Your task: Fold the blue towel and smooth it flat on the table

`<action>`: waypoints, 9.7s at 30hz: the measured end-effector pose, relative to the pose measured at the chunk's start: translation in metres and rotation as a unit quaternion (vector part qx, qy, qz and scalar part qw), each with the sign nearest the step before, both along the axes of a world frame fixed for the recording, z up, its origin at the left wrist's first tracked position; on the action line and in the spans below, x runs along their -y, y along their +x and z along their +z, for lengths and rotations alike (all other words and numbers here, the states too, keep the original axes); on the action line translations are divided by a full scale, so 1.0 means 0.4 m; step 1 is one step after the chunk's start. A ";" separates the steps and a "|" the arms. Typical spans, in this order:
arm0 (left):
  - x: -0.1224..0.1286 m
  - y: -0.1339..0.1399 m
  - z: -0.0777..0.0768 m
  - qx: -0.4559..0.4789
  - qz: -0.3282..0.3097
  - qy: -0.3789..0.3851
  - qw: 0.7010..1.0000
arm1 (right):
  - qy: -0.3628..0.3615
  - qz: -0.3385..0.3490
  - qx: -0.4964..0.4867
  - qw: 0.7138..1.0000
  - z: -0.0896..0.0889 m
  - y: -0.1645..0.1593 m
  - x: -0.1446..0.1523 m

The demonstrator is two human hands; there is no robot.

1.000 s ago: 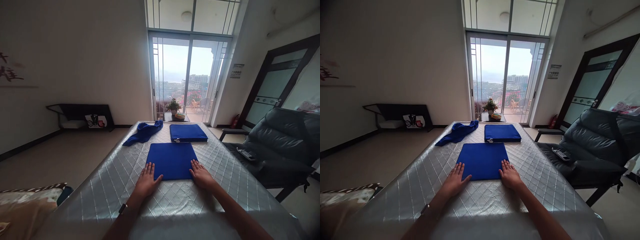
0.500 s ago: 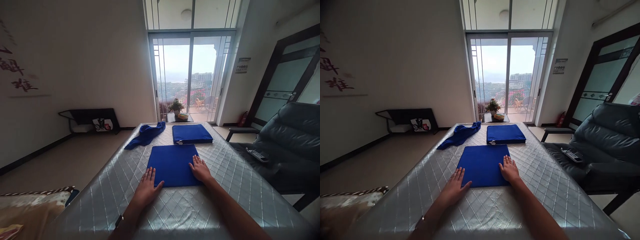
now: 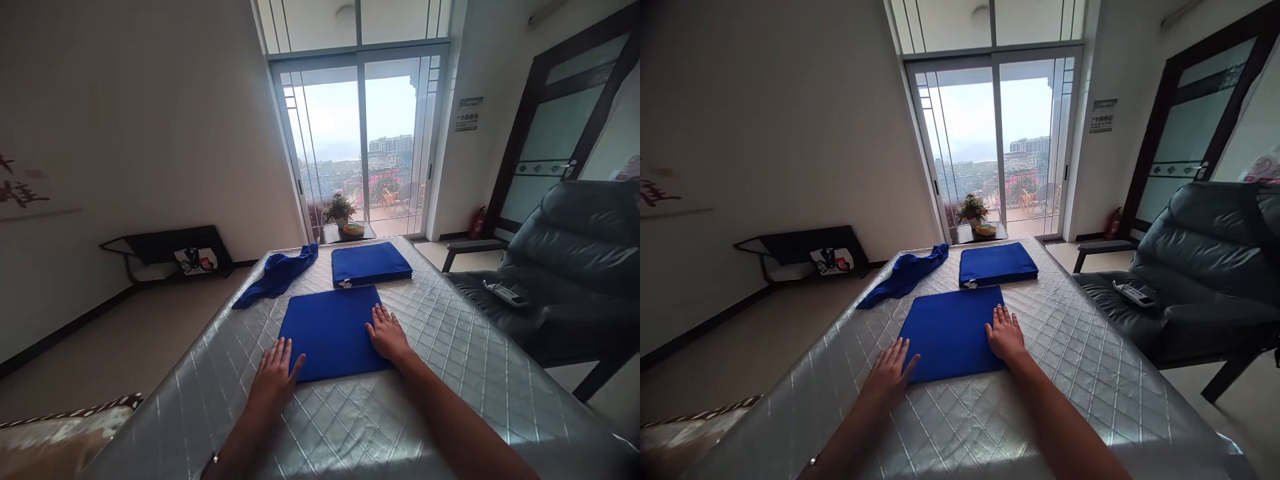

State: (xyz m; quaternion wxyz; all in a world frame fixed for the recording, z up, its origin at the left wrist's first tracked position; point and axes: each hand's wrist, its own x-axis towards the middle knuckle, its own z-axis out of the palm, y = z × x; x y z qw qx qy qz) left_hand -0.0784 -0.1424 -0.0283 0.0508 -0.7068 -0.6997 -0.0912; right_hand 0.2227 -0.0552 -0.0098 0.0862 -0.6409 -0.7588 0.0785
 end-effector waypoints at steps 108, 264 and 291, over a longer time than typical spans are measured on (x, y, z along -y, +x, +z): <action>-0.336 0.427 0.046 0.096 -0.144 -0.043 0.984 | 0.007 0.008 0.002 1.000 -0.005 -0.015 -0.167; -0.467 -0.158 0.035 0.204 0.022 0.054 0.977 | 0.043 0.036 0.069 0.996 0.028 -0.005 -0.069; -0.320 0.362 0.005 0.028 -0.298 0.014 0.954 | 0.002 0.014 0.003 1.000 -0.003 -0.013 -0.042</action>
